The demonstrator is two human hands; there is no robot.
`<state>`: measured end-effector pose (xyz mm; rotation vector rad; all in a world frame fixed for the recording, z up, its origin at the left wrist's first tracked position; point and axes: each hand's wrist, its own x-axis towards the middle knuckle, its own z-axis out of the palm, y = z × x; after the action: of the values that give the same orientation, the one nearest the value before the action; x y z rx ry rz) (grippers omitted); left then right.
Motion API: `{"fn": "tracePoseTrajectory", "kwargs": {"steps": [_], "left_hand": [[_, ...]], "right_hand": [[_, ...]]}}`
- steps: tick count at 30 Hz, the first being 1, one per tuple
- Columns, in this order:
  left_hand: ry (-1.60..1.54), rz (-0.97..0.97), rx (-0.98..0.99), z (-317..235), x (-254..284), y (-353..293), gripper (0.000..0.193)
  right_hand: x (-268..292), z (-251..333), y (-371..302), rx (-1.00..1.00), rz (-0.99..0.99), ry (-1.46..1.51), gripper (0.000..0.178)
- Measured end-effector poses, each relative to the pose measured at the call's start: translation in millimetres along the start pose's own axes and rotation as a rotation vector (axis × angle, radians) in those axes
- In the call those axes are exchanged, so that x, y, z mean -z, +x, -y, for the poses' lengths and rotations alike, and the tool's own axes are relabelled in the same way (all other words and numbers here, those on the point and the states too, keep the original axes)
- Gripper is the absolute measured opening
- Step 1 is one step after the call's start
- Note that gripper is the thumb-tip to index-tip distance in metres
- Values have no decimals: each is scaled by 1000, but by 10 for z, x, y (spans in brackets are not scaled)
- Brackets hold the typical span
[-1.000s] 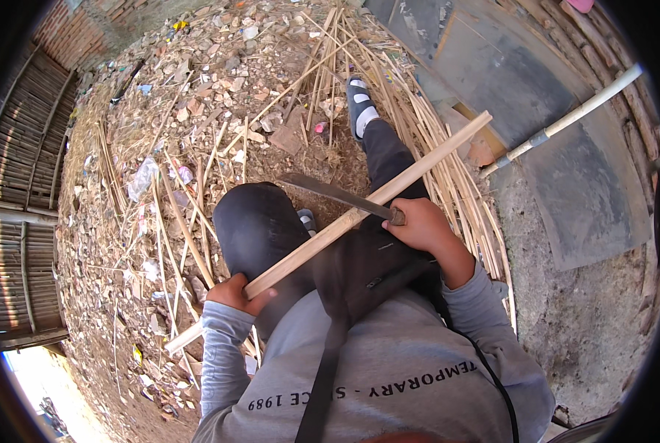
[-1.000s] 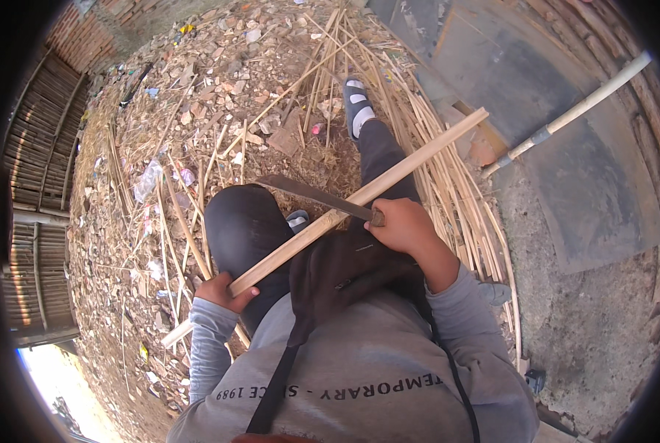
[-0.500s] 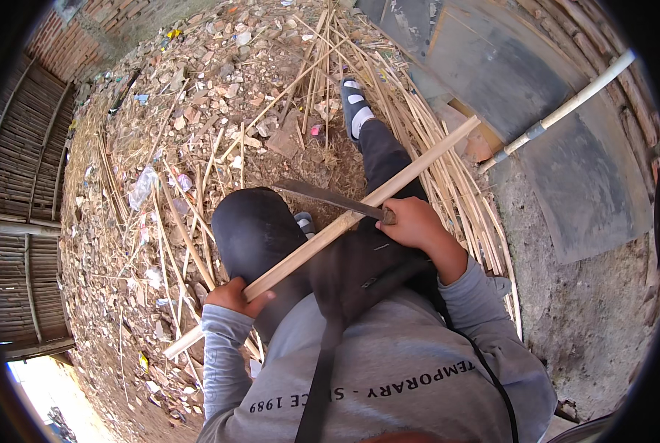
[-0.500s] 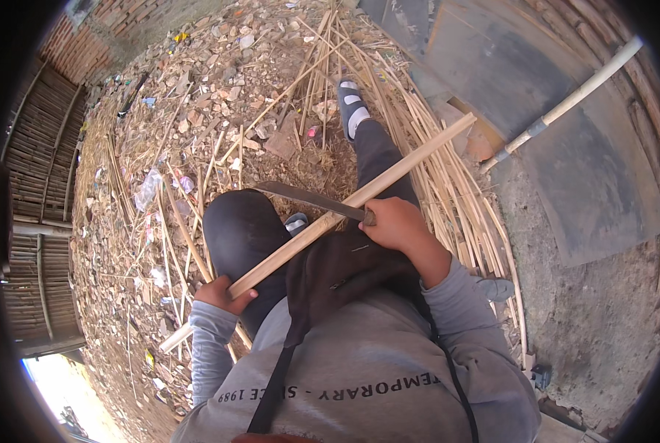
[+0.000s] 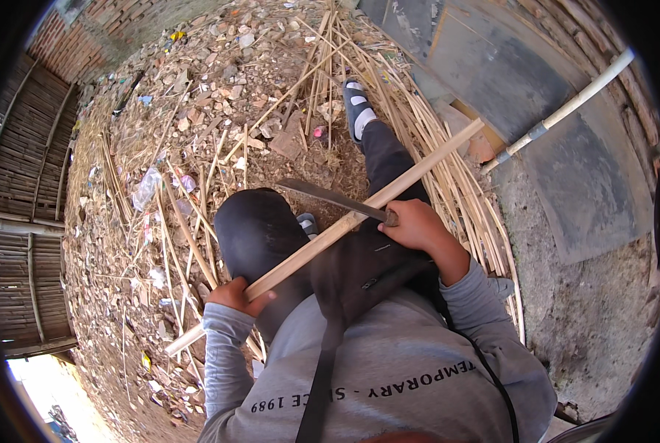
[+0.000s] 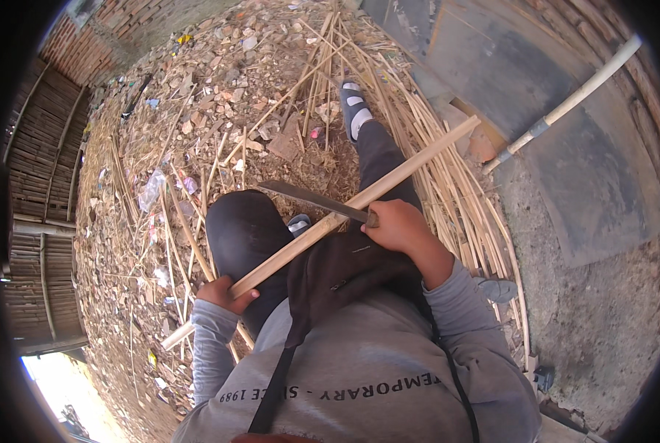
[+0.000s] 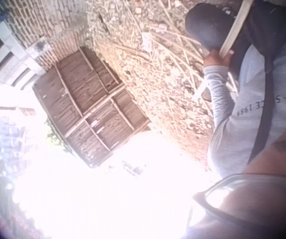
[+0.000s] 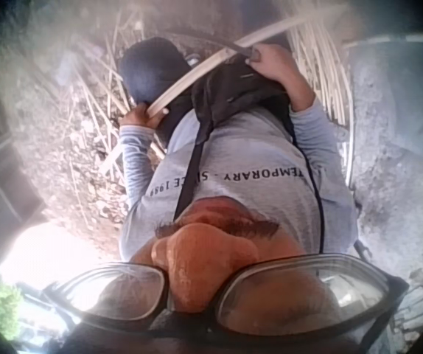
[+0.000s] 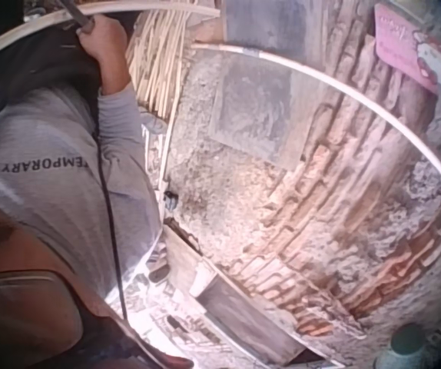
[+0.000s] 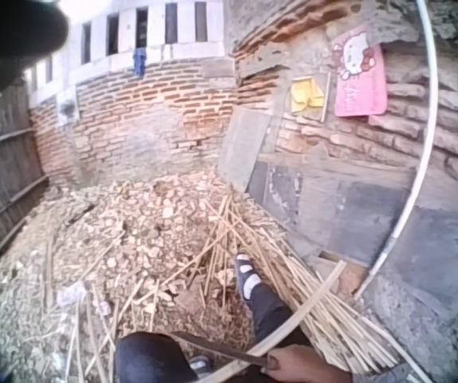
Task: The person shaves a strip of bamboo by hand using a large knife, pulling the blade along the length of the wood while sitting on the ground.
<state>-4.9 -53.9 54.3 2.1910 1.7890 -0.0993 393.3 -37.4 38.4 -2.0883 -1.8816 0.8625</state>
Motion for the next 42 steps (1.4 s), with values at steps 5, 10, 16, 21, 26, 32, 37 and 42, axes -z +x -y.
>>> {"fn": "tracePoseTrajectory", "kwargs": {"steps": [5,10,16,21,26,32,37,42], "left_hand": [[-37,-12,-14,-4,9,5,71],[-21,-22,-18,8,-6,2,71],[-17,-16,-12,33,-22,14,72],[-21,-4,-4,42,-23,17,71],[-19,5,3,65,-46,28,72],[-10,15,15,51,-29,33,72],[-16,11,3,53,-28,40,73],[-13,-16,-17,106,-67,33,72]], "right_hand": [[-7,-20,17,-1,8,37,32],[-45,-46,27,9,13,49,32],[-76,-80,22,44,-1,97,31],[-66,-73,20,54,-2,77,30],[-79,-100,26,48,8,79,31],[-83,-115,17,62,-5,122,31],[-57,-104,6,51,14,126,32],[41,-98,-75,97,-24,204,33]]}}
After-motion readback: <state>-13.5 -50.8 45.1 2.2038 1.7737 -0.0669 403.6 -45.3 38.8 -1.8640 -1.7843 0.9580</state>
